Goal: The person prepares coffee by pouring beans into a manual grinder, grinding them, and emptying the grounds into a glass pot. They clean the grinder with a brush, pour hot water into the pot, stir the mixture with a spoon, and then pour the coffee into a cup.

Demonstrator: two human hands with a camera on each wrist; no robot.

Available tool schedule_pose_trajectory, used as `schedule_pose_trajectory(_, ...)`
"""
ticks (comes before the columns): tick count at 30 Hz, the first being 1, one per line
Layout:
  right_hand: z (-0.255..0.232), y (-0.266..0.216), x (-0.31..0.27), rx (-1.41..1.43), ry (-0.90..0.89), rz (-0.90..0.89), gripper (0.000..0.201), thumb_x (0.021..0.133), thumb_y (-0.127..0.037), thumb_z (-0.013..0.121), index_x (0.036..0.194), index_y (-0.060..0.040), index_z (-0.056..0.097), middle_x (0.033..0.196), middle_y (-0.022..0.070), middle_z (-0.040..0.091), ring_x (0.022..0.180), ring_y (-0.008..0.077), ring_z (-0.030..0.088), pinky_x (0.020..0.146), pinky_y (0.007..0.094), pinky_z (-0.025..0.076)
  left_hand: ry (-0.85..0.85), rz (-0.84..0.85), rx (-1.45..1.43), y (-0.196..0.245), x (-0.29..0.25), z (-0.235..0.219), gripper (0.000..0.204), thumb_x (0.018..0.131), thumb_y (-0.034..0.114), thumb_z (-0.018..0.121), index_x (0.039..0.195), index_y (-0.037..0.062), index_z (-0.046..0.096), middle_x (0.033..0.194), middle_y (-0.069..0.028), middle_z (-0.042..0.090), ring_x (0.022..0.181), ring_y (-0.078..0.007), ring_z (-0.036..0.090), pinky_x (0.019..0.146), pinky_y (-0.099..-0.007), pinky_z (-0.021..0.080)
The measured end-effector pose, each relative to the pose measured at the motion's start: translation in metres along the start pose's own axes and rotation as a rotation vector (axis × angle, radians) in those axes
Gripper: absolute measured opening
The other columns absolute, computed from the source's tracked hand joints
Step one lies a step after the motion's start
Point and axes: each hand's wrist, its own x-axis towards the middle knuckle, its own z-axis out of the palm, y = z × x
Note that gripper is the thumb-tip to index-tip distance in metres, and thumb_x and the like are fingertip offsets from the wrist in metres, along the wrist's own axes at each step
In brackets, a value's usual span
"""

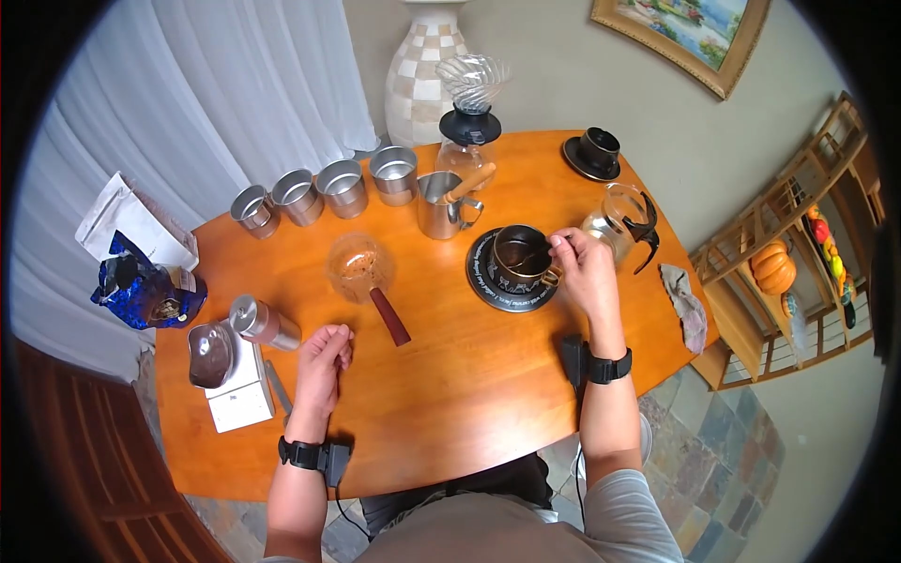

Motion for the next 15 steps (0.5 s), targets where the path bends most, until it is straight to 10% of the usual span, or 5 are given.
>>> schedule_pose_trajectory(15, -0.0017, -0.0010, -0.0010, 0.075, -0.122, 0.010, 0.020, 0.093, -0.015, 0.060, 0.093, 0.0041, 0.067, 0.075, 0.0127, 0.066, 0.063, 0.0193, 0.064, 0.060, 0.0313, 0.050, 0.001, 0.004, 0.000, 0.0032, -0.0017, 0.0043, 0.017, 0.098, 0.019, 0.055, 0.087, 0.0049, 0.057, 0.067, 0.0030, 0.045, 0.061, -0.0077, 0.042, 0.057, -0.0211, 0.033)
